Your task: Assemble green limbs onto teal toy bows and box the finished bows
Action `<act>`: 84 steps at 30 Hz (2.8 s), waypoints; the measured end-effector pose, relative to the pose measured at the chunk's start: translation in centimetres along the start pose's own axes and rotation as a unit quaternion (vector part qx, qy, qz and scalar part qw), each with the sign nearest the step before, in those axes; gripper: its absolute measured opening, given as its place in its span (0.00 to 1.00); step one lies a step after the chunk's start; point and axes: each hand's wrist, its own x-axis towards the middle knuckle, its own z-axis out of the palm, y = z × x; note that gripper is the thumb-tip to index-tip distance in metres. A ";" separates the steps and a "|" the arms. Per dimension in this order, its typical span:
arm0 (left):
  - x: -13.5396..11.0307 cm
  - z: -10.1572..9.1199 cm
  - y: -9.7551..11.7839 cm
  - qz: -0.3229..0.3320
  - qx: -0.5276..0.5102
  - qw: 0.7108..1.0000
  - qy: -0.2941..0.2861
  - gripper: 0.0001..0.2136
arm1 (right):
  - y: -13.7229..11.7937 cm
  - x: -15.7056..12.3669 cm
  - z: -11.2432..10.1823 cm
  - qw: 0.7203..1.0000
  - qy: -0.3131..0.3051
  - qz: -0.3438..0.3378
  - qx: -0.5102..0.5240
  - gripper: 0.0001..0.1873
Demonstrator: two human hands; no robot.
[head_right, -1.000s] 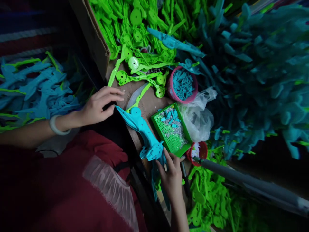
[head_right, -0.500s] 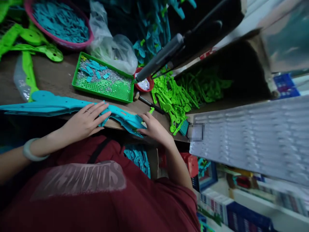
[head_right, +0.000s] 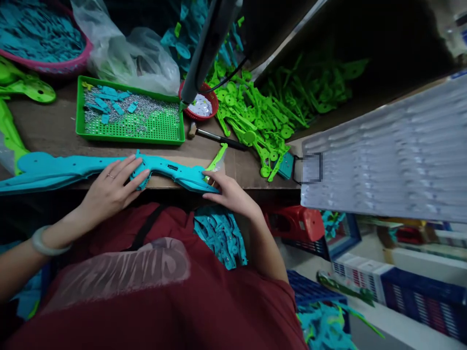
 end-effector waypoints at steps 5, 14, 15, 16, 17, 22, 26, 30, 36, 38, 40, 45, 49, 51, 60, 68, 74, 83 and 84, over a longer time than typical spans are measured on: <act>1.2 -0.9 1.1 0.027 0.020 0.999 -0.021 0.27 | 1.6 -1.0 2.9 0.963 0.142 0.051 0.224 0.24; 10.6 1.3 5.6 0.080 0.069 0.983 -0.147 0.34 | 5.2 -0.2 3.4 0.957 0.219 -0.070 0.174 0.11; 11.1 1.9 5.5 0.083 0.078 0.980 -0.166 0.34 | 5.7 0.1 2.9 0.962 0.211 -0.096 0.146 0.12; 11.5 2.4 5.4 0.087 0.088 0.976 -0.180 0.33 | 6.2 0.4 2.6 0.964 0.205 -0.123 0.116 0.13; 11.6 2.8 5.2 0.091 0.099 0.973 -0.189 0.32 | 6.7 0.8 2.3 0.964 0.202 -0.147 0.088 0.14; 11.2 3.1 4.1 0.108 0.126 0.972 -0.164 0.29 | 8.0 2.4 3.1 0.944 0.260 -0.204 0.020 0.14; 10.9 3.1 3.9 0.104 0.089 0.982 -0.128 0.34 | 7.8 2.7 4.2 0.928 0.300 -0.215 0.048 0.10; 11.0 3.2 3.7 0.102 0.058 0.983 -0.139 0.37 | 7.7 2.8 4.0 0.942 0.239 -0.218 0.088 0.10; 11.5 3.1 3.5 0.094 0.041 0.983 -0.154 0.38 | 7.7 3.0 3.3 0.965 0.136 -0.214 0.068 0.15; 11.6 3.2 3.5 0.093 0.045 0.982 -0.161 0.38 | 7.8 3.1 3.4 0.963 0.142 -0.220 0.066 0.16; 11.7 3.2 3.5 0.092 0.053 0.979 -0.172 0.38 | 8.0 3.2 3.6 0.954 0.167 -0.238 0.071 0.15; 11.9 3.1 3.4 0.068 0.052 0.980 -0.178 0.36 | 8.8 3.0 3.6 0.916 0.232 -0.267 0.190 0.15; 11.6 2.9 3.7 0.098 0.075 0.976 -0.177 0.34 | 9.1 3.2 2.0 0.893 0.369 -0.112 0.234 0.15; 11.1 2.9 4.0 0.106 0.100 0.974 -0.171 0.31 | 8.8 4.4 0.4 0.876 0.438 -0.070 0.190 0.14; 10.0 4.5 5.2 0.115 0.094 0.987 -0.053 0.16 | 5.2 8.6 -6.3 0.963 0.202 -0.177 -0.024 0.16; 8.3 5.7 5.1 0.132 0.097 0.987 -0.004 0.17 | 6.0 7.3 -3.3 0.897 -0.062 -0.306 -0.312 0.23; 8.0 6.3 6.1 0.124 0.095 0.987 0.038 0.14 | 6.1 7.3 -2.5 0.847 -0.023 -0.369 -0.381 0.24; 8.5 6.4 5.6 0.146 0.017 0.986 0.078 0.13 | 5.4 7.6 -2.8 0.809 -0.028 -0.409 -0.420 0.22; 8.5 6.3 5.6 0.137 0.016 0.988 0.066 0.14 | 5.3 7.6 -3.0 0.810 -0.030 -0.410 -0.418 0.22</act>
